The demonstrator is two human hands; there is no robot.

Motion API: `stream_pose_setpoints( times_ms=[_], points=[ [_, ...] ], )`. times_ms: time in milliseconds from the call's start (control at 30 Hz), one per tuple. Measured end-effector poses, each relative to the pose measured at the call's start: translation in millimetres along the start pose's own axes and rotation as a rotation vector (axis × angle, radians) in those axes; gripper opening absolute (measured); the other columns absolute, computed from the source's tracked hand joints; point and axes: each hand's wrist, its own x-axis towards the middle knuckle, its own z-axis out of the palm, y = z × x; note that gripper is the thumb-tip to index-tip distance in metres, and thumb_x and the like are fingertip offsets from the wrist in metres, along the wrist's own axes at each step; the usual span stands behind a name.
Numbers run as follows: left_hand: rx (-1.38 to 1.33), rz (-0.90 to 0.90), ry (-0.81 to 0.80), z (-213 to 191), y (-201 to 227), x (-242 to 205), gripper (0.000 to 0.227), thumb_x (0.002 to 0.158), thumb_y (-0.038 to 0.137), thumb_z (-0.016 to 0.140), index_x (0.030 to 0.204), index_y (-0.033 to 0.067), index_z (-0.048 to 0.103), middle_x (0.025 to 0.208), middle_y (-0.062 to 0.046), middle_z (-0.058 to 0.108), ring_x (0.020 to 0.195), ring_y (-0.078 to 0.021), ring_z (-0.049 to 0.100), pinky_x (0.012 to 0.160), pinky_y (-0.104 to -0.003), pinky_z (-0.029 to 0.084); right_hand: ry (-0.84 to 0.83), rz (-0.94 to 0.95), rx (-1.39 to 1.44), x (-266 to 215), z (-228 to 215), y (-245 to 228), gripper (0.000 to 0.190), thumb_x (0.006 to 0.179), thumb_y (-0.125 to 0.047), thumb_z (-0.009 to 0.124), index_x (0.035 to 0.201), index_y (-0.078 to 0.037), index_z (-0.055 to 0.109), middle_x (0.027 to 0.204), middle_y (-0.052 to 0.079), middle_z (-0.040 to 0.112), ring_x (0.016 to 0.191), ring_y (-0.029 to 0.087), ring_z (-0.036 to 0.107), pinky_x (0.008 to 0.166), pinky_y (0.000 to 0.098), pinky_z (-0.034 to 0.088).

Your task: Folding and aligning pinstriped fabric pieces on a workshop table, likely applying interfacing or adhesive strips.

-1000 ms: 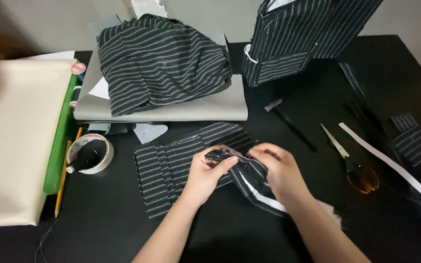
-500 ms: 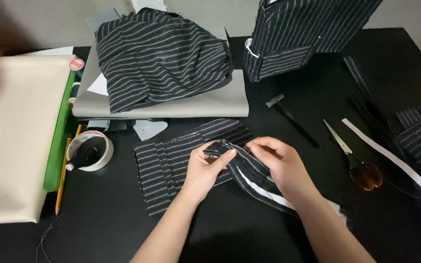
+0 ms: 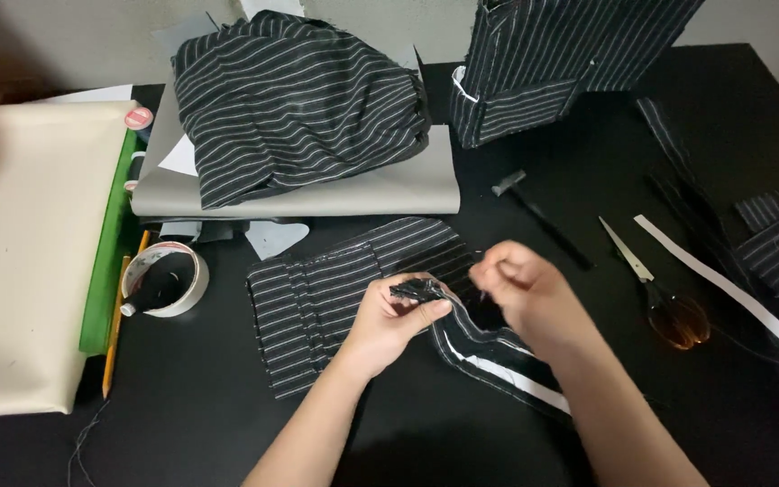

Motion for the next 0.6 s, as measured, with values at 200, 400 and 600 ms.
stream_pose_setpoints(
  times_ms=[200, 400, 600],
  points=[
    [-0.291, -0.218, 0.174, 6.5, 15.5, 1.7, 0.012, 0.082, 0.004, 0.07, 0.089, -0.0033, 0.064, 0.076, -0.015, 0.07, 0.063, -0.0199, 0.068, 0.055, -0.033, 0.06, 0.143, 0.055, 0.662, 3.9, -29.4, -3.7, 0.005, 0.092, -0.016, 0.055, 0.09, -0.012, 0.054, 0.095, 0.0, 0.059, 0.089, 0.016, 0.057, 0.083, 0.0331, 0.045],
    [-0.359, -0.276, 0.26, 3.8, 15.6, 3.9, 0.016, 0.083, 0.004, 0.068, 0.095, -0.0062, 0.065, 0.084, -0.019, 0.07, 0.071, -0.0263, 0.07, 0.061, -0.041, 0.061, 0.449, 0.057, 0.999, 10.3, -65.7, 3.1, 0.01, 0.1, -0.015, 0.048, 0.096, -0.009, 0.054, 0.086, -0.003, 0.058, 0.087, 0.01, 0.063, 0.094, 0.0331, 0.053],
    [-0.343, -0.261, 0.135, -10.6, 13.3, 3.6, 0.01, 0.086, 0.006, 0.063, 0.086, -0.0019, 0.069, 0.094, -0.015, 0.07, 0.088, -0.0245, 0.069, 0.076, -0.036, 0.062, 0.772, -0.071, 1.013, 38.1, -120.0, 30.7, 0.02, 0.1, -0.01, 0.042, 0.081, -0.018, 0.039, 0.067, -0.003, 0.04, 0.057, 0.009, 0.027, 0.059, 0.0247, 0.025]
  ],
)
